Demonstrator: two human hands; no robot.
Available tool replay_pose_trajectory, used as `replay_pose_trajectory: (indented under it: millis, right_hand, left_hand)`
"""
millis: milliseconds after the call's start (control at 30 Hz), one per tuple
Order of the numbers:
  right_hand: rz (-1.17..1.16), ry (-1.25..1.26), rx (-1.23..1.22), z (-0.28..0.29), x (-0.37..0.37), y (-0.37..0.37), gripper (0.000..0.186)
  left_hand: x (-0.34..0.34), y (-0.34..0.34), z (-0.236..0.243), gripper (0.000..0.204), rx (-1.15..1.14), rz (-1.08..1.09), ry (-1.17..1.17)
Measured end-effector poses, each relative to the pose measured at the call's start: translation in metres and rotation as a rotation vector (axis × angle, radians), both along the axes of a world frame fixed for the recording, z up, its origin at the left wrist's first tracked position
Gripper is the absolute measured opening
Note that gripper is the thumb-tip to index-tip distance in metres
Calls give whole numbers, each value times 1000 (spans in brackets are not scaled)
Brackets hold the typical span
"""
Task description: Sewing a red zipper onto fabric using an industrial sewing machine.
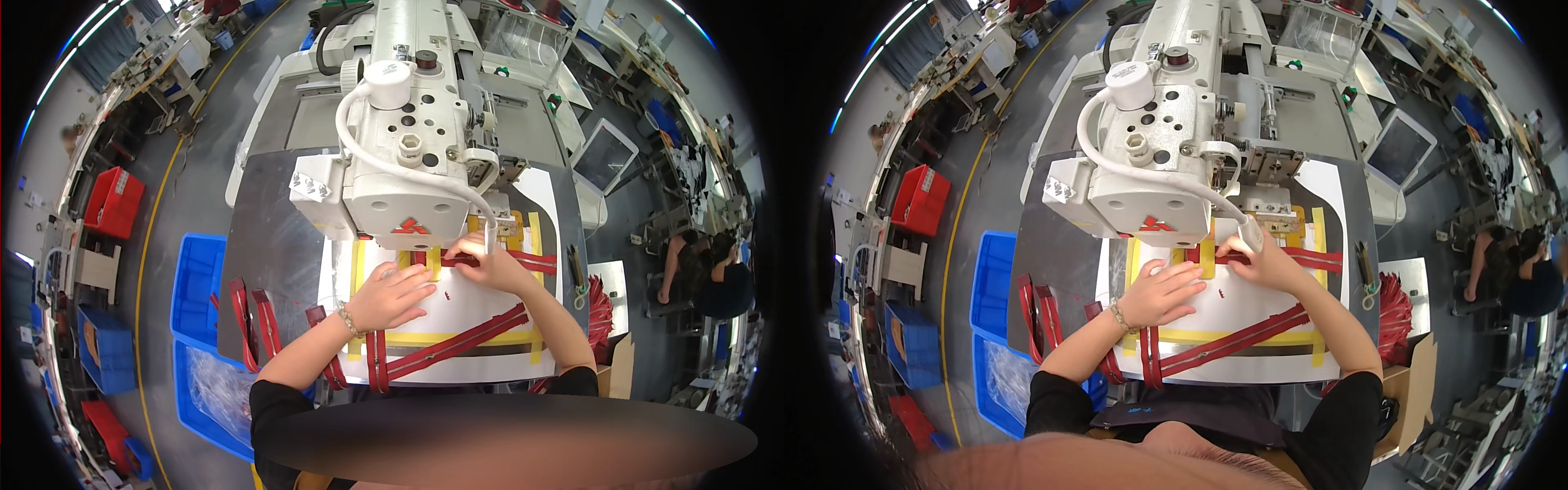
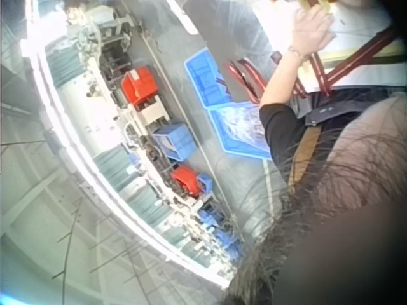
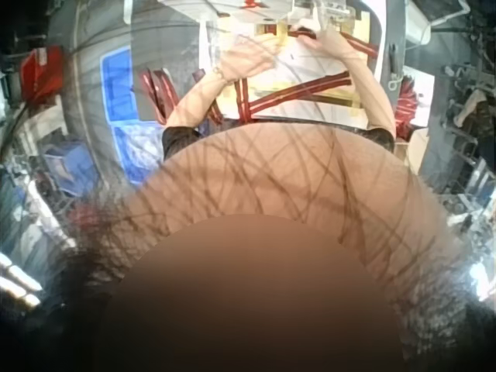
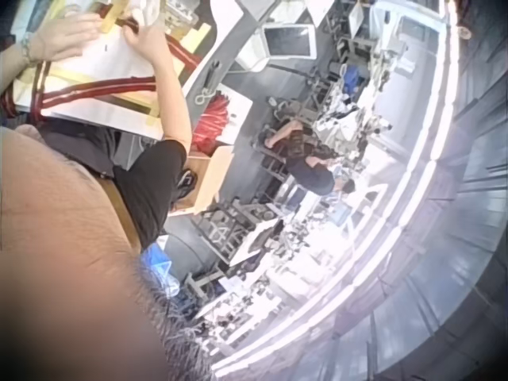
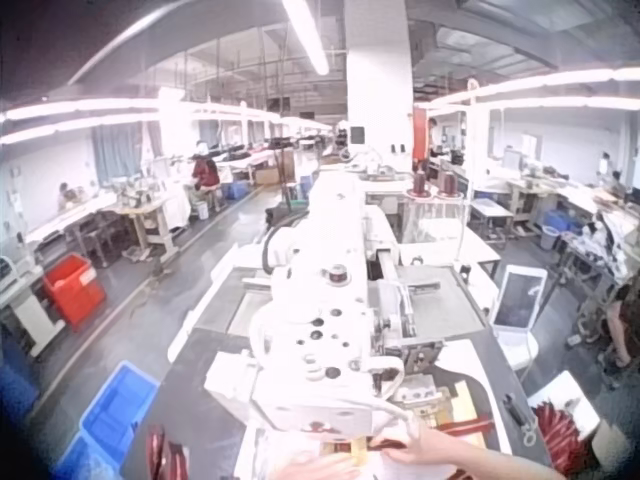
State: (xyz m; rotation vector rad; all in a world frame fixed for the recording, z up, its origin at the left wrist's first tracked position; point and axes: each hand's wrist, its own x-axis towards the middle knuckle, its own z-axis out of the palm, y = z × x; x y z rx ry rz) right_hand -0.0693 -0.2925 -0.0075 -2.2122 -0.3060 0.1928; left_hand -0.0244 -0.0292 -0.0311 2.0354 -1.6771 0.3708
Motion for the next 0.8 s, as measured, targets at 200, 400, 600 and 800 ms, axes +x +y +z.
replay_pose_trajectory:
  millis: [200, 400, 600, 800]
  right_hand:
    - [-170, -291, -438, 25, -39, -35, 38]
    - [-291, -204, -531, 13, -58, -58, 40]
    - [-241, -284, -548, 16, -58, -50, 44]
    - [-157, -369, -567, 13, -59, -62, 36]
  left_hand:
    - [-2, 2, -8, 47, 157, -24, 57]
    - [-2, -2, -11, 47, 156, -33, 83]
    - [-2, 0, -12, 46, 148, -22, 95]
    - [-1, 1, -11, 44, 150, -29, 110]
